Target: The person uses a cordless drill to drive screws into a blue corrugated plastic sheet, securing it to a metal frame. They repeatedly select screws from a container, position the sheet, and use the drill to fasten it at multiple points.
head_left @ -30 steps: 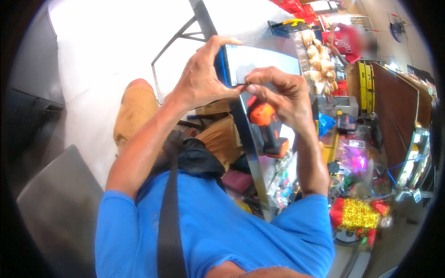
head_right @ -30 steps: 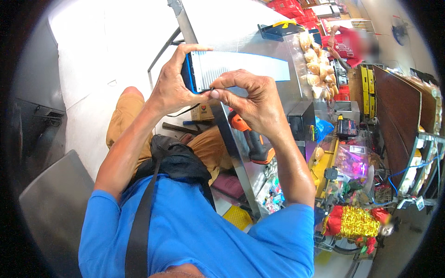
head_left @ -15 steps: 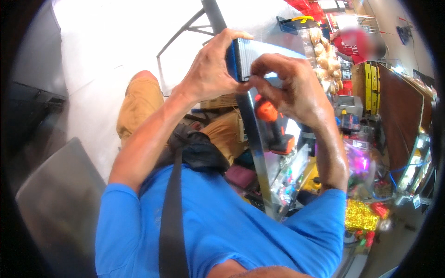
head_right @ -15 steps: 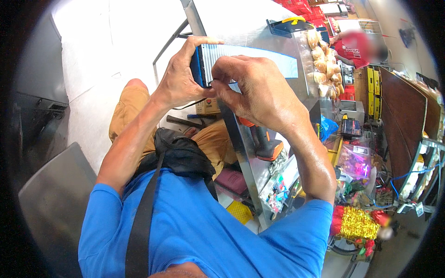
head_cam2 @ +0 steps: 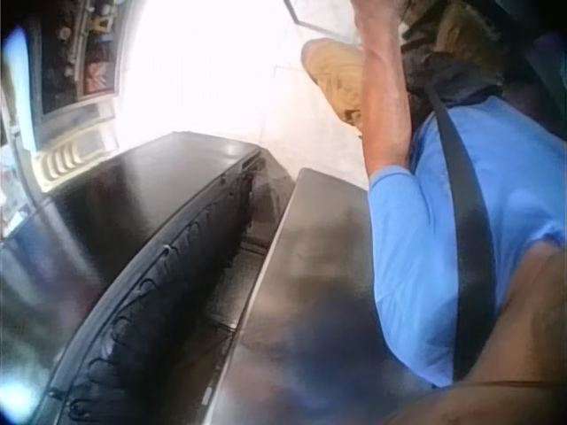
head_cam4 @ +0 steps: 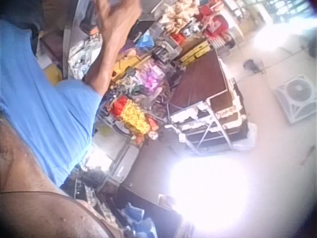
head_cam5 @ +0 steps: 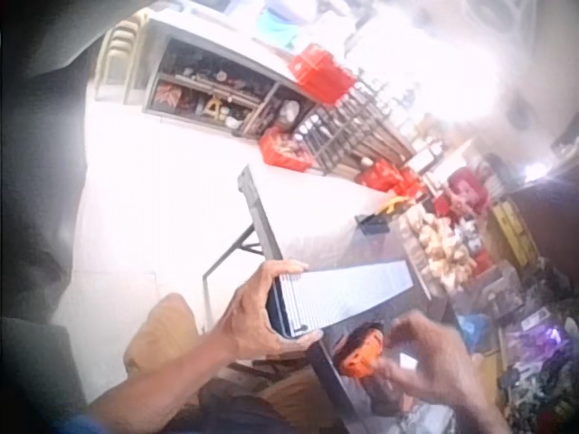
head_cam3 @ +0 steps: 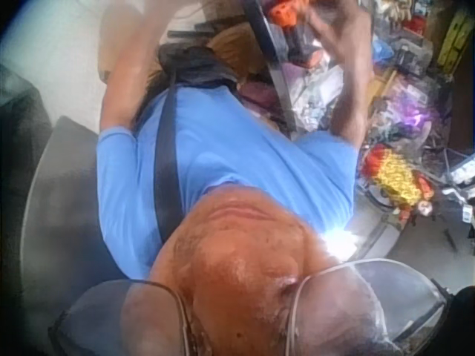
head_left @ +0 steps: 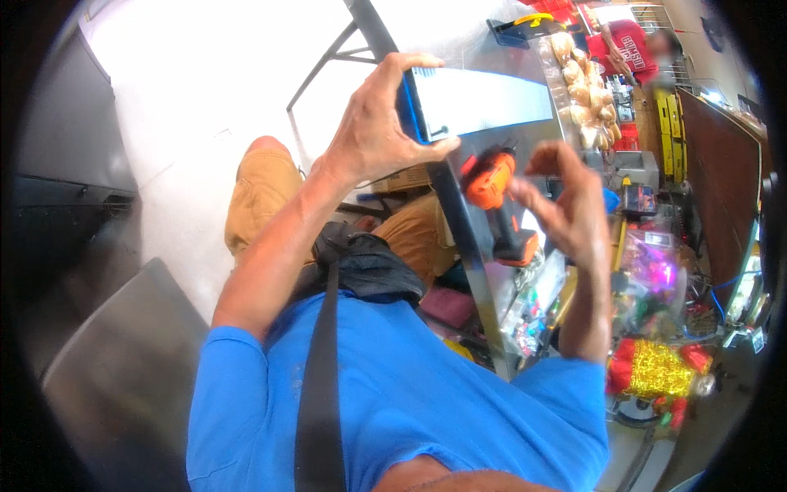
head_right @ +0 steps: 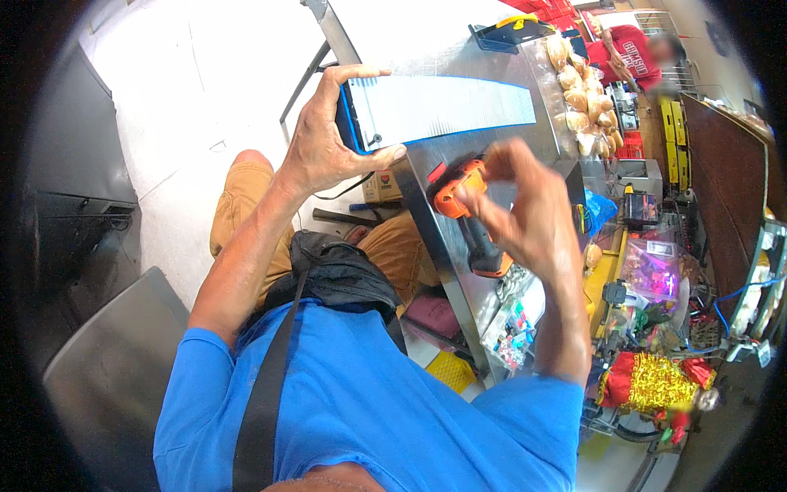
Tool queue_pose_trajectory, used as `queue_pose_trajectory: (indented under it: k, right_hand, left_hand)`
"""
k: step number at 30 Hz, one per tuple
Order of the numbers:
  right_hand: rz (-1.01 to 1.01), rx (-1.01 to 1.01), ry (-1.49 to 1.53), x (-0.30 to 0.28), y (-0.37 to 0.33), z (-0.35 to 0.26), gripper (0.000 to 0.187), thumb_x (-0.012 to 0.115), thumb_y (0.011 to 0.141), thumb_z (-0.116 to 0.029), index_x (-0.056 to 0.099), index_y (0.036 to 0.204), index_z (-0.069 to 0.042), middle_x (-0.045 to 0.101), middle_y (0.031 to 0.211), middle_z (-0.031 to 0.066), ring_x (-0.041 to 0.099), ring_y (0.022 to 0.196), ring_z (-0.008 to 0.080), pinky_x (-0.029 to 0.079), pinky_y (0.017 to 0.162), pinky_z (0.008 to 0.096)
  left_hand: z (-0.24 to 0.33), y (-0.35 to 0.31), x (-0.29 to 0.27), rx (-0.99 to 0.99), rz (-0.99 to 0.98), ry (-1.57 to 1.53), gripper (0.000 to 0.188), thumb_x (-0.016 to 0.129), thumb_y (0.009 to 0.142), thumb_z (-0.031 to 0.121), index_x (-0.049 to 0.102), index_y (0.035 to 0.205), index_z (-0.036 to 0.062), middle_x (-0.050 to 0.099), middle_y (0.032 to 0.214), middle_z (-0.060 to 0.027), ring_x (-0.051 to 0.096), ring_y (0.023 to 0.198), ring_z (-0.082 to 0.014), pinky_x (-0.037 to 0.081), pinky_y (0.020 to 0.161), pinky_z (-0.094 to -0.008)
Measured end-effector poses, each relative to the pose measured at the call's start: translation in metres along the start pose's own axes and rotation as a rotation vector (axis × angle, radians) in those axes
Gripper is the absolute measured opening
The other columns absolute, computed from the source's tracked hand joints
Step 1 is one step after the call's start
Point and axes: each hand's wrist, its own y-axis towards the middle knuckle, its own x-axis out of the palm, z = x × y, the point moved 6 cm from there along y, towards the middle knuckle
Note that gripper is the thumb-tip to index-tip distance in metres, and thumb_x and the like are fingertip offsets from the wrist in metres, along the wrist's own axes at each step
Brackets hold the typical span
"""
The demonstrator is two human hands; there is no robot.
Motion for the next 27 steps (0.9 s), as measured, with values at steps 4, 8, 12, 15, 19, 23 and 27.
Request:
queue_pose_trajectory:
  k: [4, 8, 12, 15, 19, 23, 27]
  right_hand:
    - [0.122, 0.019, 0.126, 0.006, -0.020, 0.020, 0.041, 0.080, 0.086, -0.029, 0.063, 0.107, 0.002, 0.071, 0.097, 0.0119, 0.069, 0.096, 0.0216, 0.052, 0.090, 0.0346]
    - [0.227, -0.183, 0.255, 0.011, 0.045, 0.002, 0.054, 0.079, 0.086, -0.031, 0.062, 0.129, -0.004, 0.066, 0.124, 0.0160, 0.060, 0.119, 0.0242, 0.043, 0.106, 0.0384]
    - [-0.001, -0.348, 0.207, 0.062, 0.093, 0.015, 0.076, 0.077, 0.079, -0.055, 0.058, 0.140, -0.013, 0.059, 0.136, 0.0177, 0.048, 0.132, 0.0329, 0.036, 0.112, 0.0477]
    - [-0.005, -0.415, 0.111, 0.071, 0.098, 0.019, 0.087, 0.075, 0.075, -0.066, 0.056, 0.144, -0.016, 0.056, 0.141, 0.0171, 0.042, 0.136, 0.0353, 0.033, 0.114, 0.0514]
    - [-0.014, -0.444, 0.079, 0.071, 0.103, 0.018, 0.093, 0.074, 0.074, -0.069, 0.053, 0.146, -0.014, 0.054, 0.142, 0.0176, 0.041, 0.136, 0.0361, 0.032, 0.114, 0.0526]
    - [0.002, -0.365, 0.100, 0.075, 0.102, 0.028, 0.100, 0.076, 0.071, -0.071, 0.050, 0.147, -0.010, 0.052, 0.142, 0.0215, 0.040, 0.137, 0.0381, 0.033, 0.115, 0.0520]
    - [0.010, -0.296, 0.217, 0.072, 0.100, 0.029, 0.105, 0.078, 0.070, -0.069, 0.048, 0.147, -0.006, 0.051, 0.143, 0.0246, 0.042, 0.137, 0.0397, 0.034, 0.116, 0.0505]
  left_hand:
    - [0.003, 0.000, -0.001, 0.012, -0.011, -0.013, 0.088, 0.094, 0.062, 0.031, 0.046, 0.134, 0.0124, 0.062, 0.126, -0.0104, 0.063, 0.116, -0.0254, 0.052, 0.101, -0.0388]
    - [0.005, 0.002, -0.004, 0.063, -0.003, 0.015, 0.094, 0.096, 0.060, 0.037, 0.045, 0.136, 0.0146, 0.061, 0.128, -0.0093, 0.061, 0.119, -0.0261, 0.051, 0.105, -0.0411]
    - [-0.007, 0.002, -0.004, 0.080, -0.040, -0.006, 0.097, 0.096, 0.059, 0.042, 0.044, 0.137, 0.0187, 0.059, 0.127, -0.0076, 0.058, 0.122, -0.0257, 0.049, 0.108, -0.0438]
    - [0.000, 0.005, -0.005, 0.208, -0.049, 0.097, 0.090, 0.095, 0.061, 0.036, 0.043, 0.133, 0.0183, 0.058, 0.124, -0.0087, 0.060, 0.117, -0.0280, 0.054, 0.100, -0.0418]
    - [0.002, 0.005, -0.007, 0.248, -0.023, 0.108, 0.078, 0.096, 0.061, 0.029, 0.046, 0.120, 0.0173, 0.057, 0.121, -0.0077, 0.060, 0.113, -0.0274, 0.057, 0.094, -0.0394]
    - [0.004, 0.005, -0.005, 0.290, -0.005, 0.057, 0.067, 0.095, 0.062, 0.024, 0.045, 0.105, 0.0162, 0.057, 0.122, -0.0076, 0.060, 0.112, -0.0265, 0.056, 0.093, -0.0383]
    - [0.004, 0.007, -0.004, 0.304, -0.015, 0.094, 0.064, 0.095, 0.062, 0.024, 0.045, 0.100, 0.0156, 0.057, 0.124, -0.0091, 0.060, 0.110, -0.0254, 0.056, 0.092, -0.0370]
